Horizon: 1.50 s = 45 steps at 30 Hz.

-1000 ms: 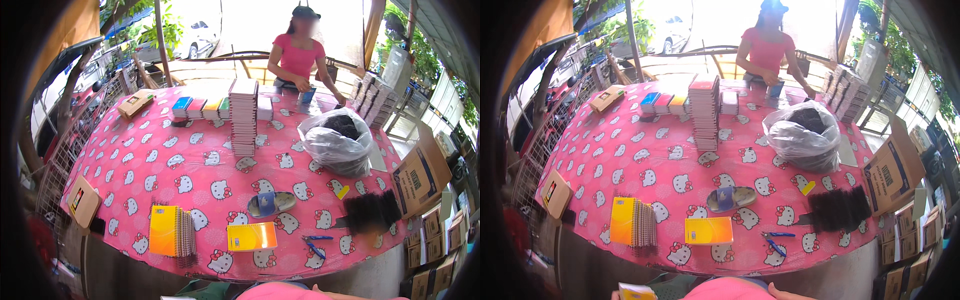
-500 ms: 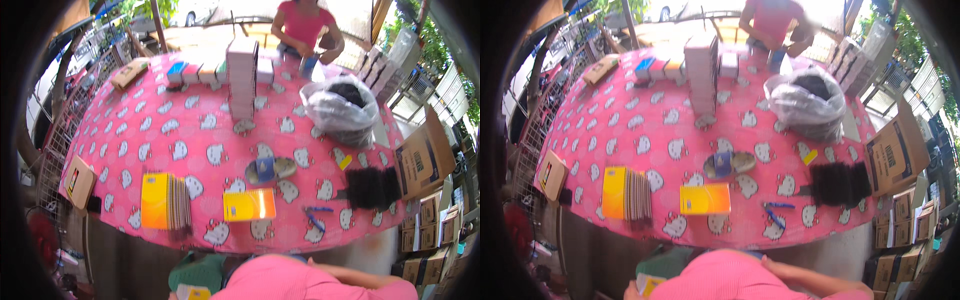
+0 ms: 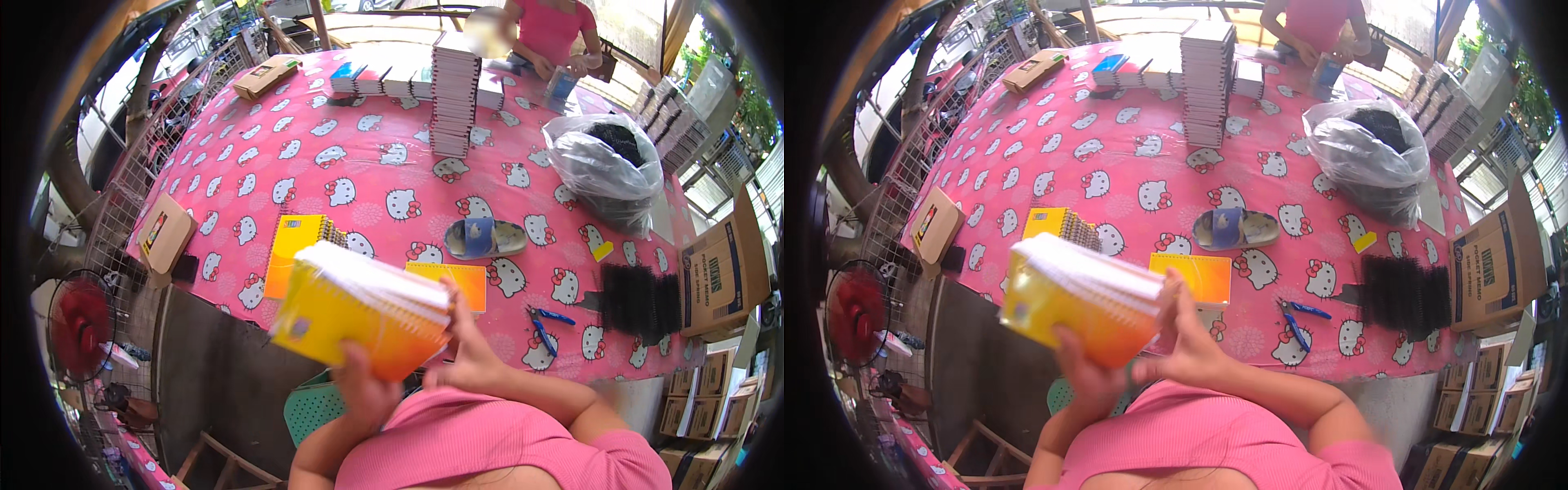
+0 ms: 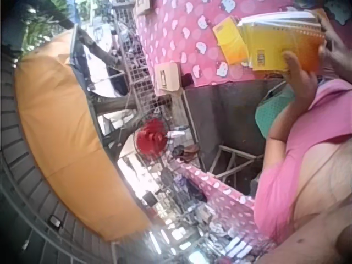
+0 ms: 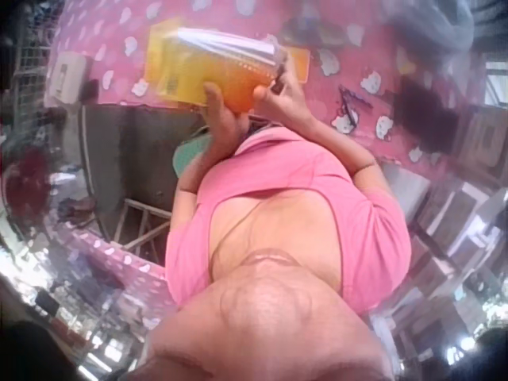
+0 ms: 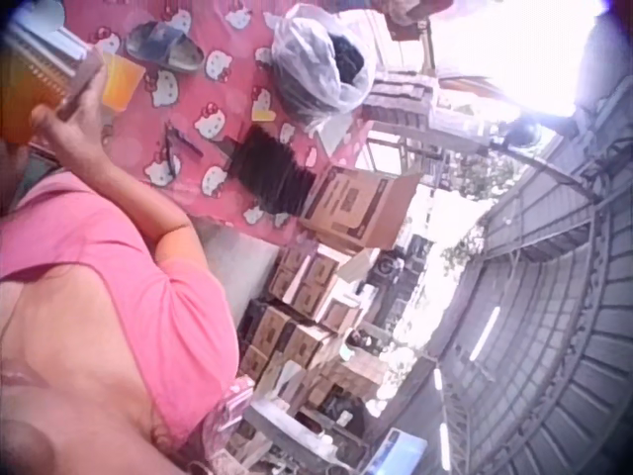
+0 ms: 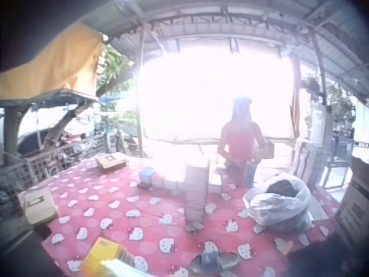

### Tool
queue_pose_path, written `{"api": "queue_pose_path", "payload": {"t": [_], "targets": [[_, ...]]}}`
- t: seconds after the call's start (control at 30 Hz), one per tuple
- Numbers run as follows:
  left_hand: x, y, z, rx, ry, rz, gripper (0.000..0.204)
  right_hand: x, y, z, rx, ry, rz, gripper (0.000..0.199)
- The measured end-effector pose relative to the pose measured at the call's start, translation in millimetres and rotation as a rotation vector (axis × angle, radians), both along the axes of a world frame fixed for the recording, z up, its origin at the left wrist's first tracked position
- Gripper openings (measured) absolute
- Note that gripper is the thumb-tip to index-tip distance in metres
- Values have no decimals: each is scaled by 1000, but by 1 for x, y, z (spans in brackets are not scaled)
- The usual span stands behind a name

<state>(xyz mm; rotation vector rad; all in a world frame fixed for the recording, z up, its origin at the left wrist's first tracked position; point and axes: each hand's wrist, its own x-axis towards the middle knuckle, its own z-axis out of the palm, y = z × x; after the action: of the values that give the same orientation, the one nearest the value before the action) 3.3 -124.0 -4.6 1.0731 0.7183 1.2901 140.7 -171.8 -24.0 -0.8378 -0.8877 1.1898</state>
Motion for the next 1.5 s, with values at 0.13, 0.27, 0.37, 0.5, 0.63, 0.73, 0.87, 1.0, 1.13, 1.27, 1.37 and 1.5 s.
{"api": "queue_pose_path", "payload": {"t": [0.13, 0.27, 0.37, 0.5, 0.63, 0.73, 0.87, 1.0, 1.13, 1.27, 1.37, 1.5], "targets": [[50, 7, -13, -336, -308, -114, 41, 17, 29, 13, -72, 90, -226, 89], [52, 26, -28, 117, 109, -97, 43, 77, 36, 18, -221, 120, -261, 74], [47, 48, -46, -365, -156, -58, 64, 104, 48, -15, -301, 89, -233, 70], [47, 73, -100, -280, 105, -107, 78, 119, 66, -76, -410, -212, -155, 64], [75, 82, -151, -216, 74, -241, 76, 113, 96, -88, -322, -488, -132, 60], [72, 107, -148, -395, 22, -506, 81, 86, 137, -84, -194, -664, -81, 57], [58, 99, -115, -399, 492, -448, 84, 45, 170, -78, -34, -805, 26, 53], [59, 103, -137, -177, 368, -66, 84, 10, 204, -65, 78, -883, 121, 49], [54, 114, -148, -82, 350, 145, 84, -14, 213, -66, 159, -922, 165, 46], [52, 122, -147, -40, 344, 215, 84, -10, 217, -64, 167, -942, 145, 42], [53, 124, -147, -14, 343, 242, 84, -3, 216, -63, 155, -941, 118, 39], [57, 119, -150, 10, 334, 262, 84, 15, 210, -61, 141, -938, 80, 35]]}}
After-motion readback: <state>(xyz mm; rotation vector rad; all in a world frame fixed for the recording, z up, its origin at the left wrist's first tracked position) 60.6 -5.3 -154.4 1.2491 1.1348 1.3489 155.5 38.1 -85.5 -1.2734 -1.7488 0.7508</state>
